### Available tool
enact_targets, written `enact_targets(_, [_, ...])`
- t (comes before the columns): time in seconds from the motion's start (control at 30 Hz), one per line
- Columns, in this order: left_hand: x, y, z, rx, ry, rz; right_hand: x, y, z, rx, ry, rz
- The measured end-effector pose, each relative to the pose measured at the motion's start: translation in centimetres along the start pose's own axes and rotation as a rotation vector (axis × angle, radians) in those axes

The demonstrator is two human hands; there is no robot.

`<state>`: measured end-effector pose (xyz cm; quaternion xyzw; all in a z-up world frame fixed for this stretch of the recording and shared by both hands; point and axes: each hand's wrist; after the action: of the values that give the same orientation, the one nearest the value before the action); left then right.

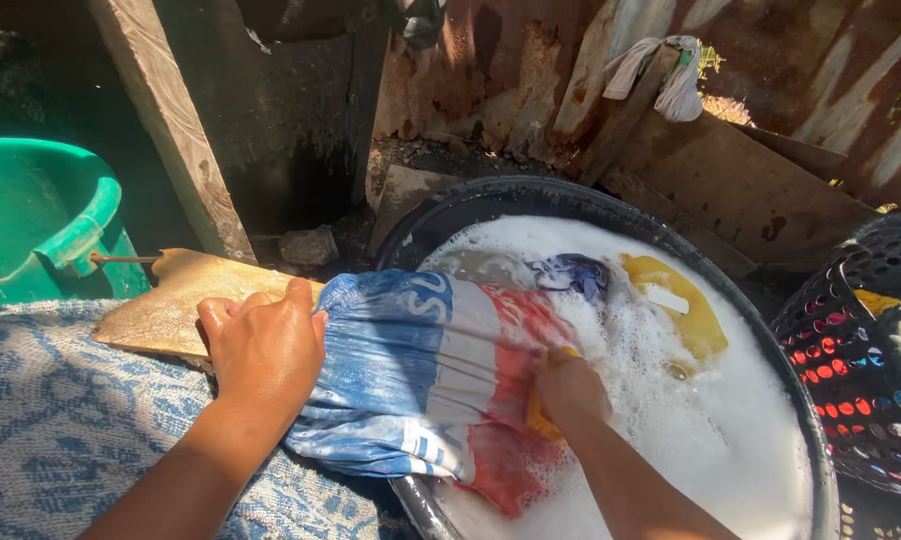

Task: The person washes clothes in a tub of soapy water, scrubbing garments against a board with a brush and wringing them out by hand.

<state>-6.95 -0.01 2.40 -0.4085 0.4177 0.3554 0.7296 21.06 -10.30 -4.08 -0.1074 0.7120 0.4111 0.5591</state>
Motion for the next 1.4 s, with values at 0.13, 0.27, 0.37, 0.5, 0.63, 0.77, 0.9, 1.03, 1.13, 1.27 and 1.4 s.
enact_targets(0.13, [0.0, 0.4, 0.0, 0.024, -0.055, 0.026, 4.6, 12.9, -3.2, -0.505, -0.056, 0.383])
enact_targets(0.27, [-1.0, 0.2, 0.1, -0.018, 0.057, -0.019, 3.9, 8.8, -1.0, -0.143, 0.159, 0.131])
enact_targets(0.37, [-2.5, -2.0, 2.6, -0.095, 0.301, 0.044, 0.6, -2.4, 4.6, 0.073, 0.174, -0.374])
enact_targets(0.5, [-3.5, -4.3, 5.8, -0.233, 0.694, 0.185, 0.1, -10.0, 8.1, 0.219, 0.190, -0.433])
enact_targets(0.63, [0.9, -5.5, 5.9, -0.191, 0.538, 0.081, 2.9, -11.9, 8.8, 0.413, 0.167, -0.465])
enact_targets(0.77, [3.4, -3.0, 5.1, -0.412, 0.239, -0.661, 3.4, -12.3, 6.9, 0.568, -0.090, -0.202])
enact_targets(0.9, [2.4, -1.4, 2.4, -0.535, 0.203, -0.844, 2.8, -13.6, 4.3, 0.475, -0.071, -0.316])
enact_targets(1.03, [1.5, -1.1, 1.4, -0.502, 0.265, -0.665, 3.7, -10.7, 4.7, 0.354, 0.139, -0.165])
enact_targets(1.13, [1.1, -0.6, 1.3, -0.485, 0.182, -0.630, 2.8, -10.4, 4.0, 0.474, -0.039, -0.166])
enact_targets(1.27, [1.3, -0.7, 0.0, -0.401, 0.064, -0.620, 0.9, -13.4, -0.5, 0.603, -0.078, -0.302])
enact_targets(1.4, [1.2, -1.1, -0.2, -0.283, 0.128, -0.490, -0.7, -10.3, -3.6, 0.473, 0.022, -0.309])
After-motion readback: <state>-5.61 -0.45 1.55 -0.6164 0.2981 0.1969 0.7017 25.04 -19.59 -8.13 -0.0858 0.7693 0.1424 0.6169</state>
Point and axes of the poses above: each hand's wrist, its own z-axis towards the middle knuckle, its own x-axis out of the palm, y = z × x, and after that the axes turned 12 degrees about -z, right-handed
